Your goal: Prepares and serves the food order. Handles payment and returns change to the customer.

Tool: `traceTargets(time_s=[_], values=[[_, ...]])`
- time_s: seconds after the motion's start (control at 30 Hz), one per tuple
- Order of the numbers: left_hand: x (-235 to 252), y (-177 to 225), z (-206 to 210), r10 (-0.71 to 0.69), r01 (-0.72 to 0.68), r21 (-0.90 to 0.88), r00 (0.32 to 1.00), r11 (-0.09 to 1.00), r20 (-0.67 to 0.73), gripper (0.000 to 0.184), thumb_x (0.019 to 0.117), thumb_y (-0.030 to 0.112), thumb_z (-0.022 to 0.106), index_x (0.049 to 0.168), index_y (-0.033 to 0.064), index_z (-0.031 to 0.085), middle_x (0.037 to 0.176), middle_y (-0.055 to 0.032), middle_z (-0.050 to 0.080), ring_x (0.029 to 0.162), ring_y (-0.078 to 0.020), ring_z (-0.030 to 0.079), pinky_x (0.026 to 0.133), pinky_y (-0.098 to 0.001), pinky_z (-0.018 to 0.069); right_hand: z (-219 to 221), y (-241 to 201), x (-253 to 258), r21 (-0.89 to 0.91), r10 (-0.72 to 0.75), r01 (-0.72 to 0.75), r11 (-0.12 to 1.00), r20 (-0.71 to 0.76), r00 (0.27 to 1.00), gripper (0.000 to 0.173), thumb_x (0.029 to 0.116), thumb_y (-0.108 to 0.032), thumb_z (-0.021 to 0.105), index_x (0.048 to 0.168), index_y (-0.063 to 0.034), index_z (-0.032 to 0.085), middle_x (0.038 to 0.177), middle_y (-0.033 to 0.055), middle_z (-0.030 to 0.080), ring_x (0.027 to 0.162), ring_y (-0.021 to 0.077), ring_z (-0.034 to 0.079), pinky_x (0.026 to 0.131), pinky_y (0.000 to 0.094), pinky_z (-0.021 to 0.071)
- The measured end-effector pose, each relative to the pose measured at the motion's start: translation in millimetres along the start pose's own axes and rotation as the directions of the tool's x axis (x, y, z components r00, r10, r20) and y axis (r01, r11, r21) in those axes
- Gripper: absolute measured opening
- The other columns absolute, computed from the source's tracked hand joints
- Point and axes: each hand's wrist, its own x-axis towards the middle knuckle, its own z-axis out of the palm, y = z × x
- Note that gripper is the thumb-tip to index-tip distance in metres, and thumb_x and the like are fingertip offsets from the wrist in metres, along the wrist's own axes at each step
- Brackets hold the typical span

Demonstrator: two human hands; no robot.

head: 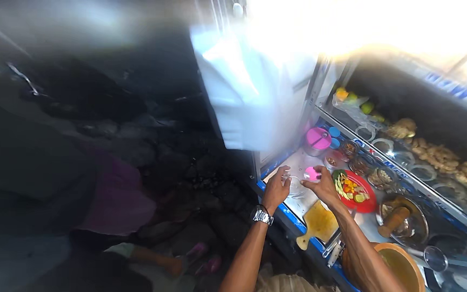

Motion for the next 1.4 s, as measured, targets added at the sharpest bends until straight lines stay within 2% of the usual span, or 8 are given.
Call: traceTargets(time_s=[0.13, 0.27, 0.37, 0.7, 0.87, 1.1, 1.3, 1.4], values=[[-2.1, -33.1, -1.9, -0.240, 0.278, 0.081, 0.919, 0.957, -0.312, 0.039, 0.1067, 0.022, 0.043, 0.142, 0.0111, 0.057, 0.116, -0.0173, 0.071, 0.106, -0.0339, 0.069, 0.093, -0.0562, 0.0535, 25.9, -14.3, 21.9, -0.433, -0.119, 0.224, 0.873, 0.256, 0.959, 0.112, 0.0652, -0.046, 0.093, 0.158, -0.0192, 0.037, 0.164, 0.0181, 0.031, 0.148, 0.0405, 0.035, 0.114, 0.0596, 0.0384], [3.2, -98.3, 39.8, -0.231, 0.221, 0.141, 0.972, 0.965, 0.054, 0.047, 0.0983, 0.007, 0.054, 0.146, 0.0060, 0.054, 0.138, -0.0199, 0.060, 0.122, -0.0331, 0.063, 0.105, -0.0483, 0.0506, 69.2, -8.2, 42.6, -0.684, 0.136, 0.269, 0.678, 0.476, 0.869, 0.093, 0.0763, -0.034, 0.088, 0.155, -0.0101, 0.044, 0.169, 0.0179, 0.020, 0.150, 0.0445, 0.028, 0.110, 0.0665, 0.0359], [2.0, -117.1, 68.0, -0.230, 0.218, 0.111, 0.967, 0.970, 0.113, 0.050, 0.0932, 0.005, 0.063, 0.143, 0.0035, 0.056, 0.140, -0.0223, 0.057, 0.126, -0.0345, 0.059, 0.108, -0.0470, 0.0480, 78.5, -6.0, 45.7, -0.741, 0.208, 0.266, 0.617, 0.479, 0.853, 0.062, 0.0856, -0.030, 0.079, 0.135, 0.0029, 0.060, 0.163, 0.0206, 0.031, 0.142, 0.0456, 0.039, 0.102, 0.0641, 0.0457], [6.7, -120.7, 86.0, -0.237, 0.225, 0.246, 0.971, 0.943, 0.019, 0.031, 0.0996, 0.020, 0.058, 0.126, 0.0098, 0.071, 0.127, -0.0128, 0.068, 0.120, -0.0295, 0.064, 0.104, -0.0510, 0.0467, 73.8, -2.0, 45.7, -0.755, 0.191, 0.239, 0.610, 0.432, 0.881, 0.071, 0.0851, -0.035, 0.078, 0.145, -0.0066, 0.054, 0.155, 0.0177, 0.043, 0.137, 0.0400, 0.048, 0.103, 0.0579, 0.0480], [10.9, -119.5, 79.3, -0.408, 0.412, -0.136, 0.911, 0.901, 0.055, 0.041, 0.1036, 0.018, 0.046, 0.140, 0.0072, 0.060, 0.132, -0.0134, 0.067, 0.121, -0.0271, 0.065, 0.106, -0.0483, 0.0489, 63.5, -9.9, 44.4, -0.723, 0.159, 0.229, 0.651, 0.425, 0.891, 0.071, 0.0829, -0.037, 0.078, 0.143, -0.0080, 0.056, 0.149, 0.0177, 0.051, 0.129, 0.0387, 0.056, 0.101, 0.0587, 0.0488], [16.5, -116.3, 67.9, -0.583, 0.591, -0.621, 0.773, 0.515, 0.252, 0.021, 0.1025, 0.017, 0.057, 0.105, 0.0006, 0.069, 0.085, -0.0026, 0.064, 0.064, -0.0068, 0.052, 0.062, -0.0235, 0.0446, 53.2, -22.2, 40.6, -0.696, 0.114, 0.270, 0.665, 0.452, 0.885, 0.069, 0.0846, -0.035, 0.079, 0.143, -0.0094, 0.056, 0.152, 0.0156, 0.048, 0.130, 0.0389, 0.054, 0.101, 0.0594, 0.0480], [14.3, -112.1, 74.0, -0.525, 0.526, -0.563, 0.831, 0.637, 0.183, 0.024, 0.1047, 0.014, 0.055, 0.111, -0.0054, 0.068, 0.096, -0.0139, 0.064, 0.081, -0.0175, 0.057, 0.080, -0.0358, 0.0497, 51.8, -15.0, 41.7, -0.662, 0.065, 0.287, 0.693, 0.454, 0.889, 0.063, 0.0836, -0.034, 0.083, 0.137, -0.0071, 0.062, 0.150, 0.0189, 0.050, 0.127, 0.0415, 0.056, 0.099, 0.0625, 0.0483], [7.1, -111.2, 84.6, -0.573, 0.545, -0.666, 0.792, 0.510, 0.209, 0.025, 0.1068, 0.018, 0.051, 0.107, -0.0030, 0.064, 0.085, -0.0076, 0.060, 0.072, -0.0141, 0.055, 0.072, -0.0313, 0.0496, 50.7, -6.7, 39.2, -0.646, 0.048, 0.273, 0.713, 0.433, 0.900, 0.067, 0.0813, -0.033, 0.085, 0.137, -0.0061, 0.061, 0.145, 0.0214, 0.054, 0.123, 0.0436, 0.058, 0.096, 0.0639, 0.0495]])
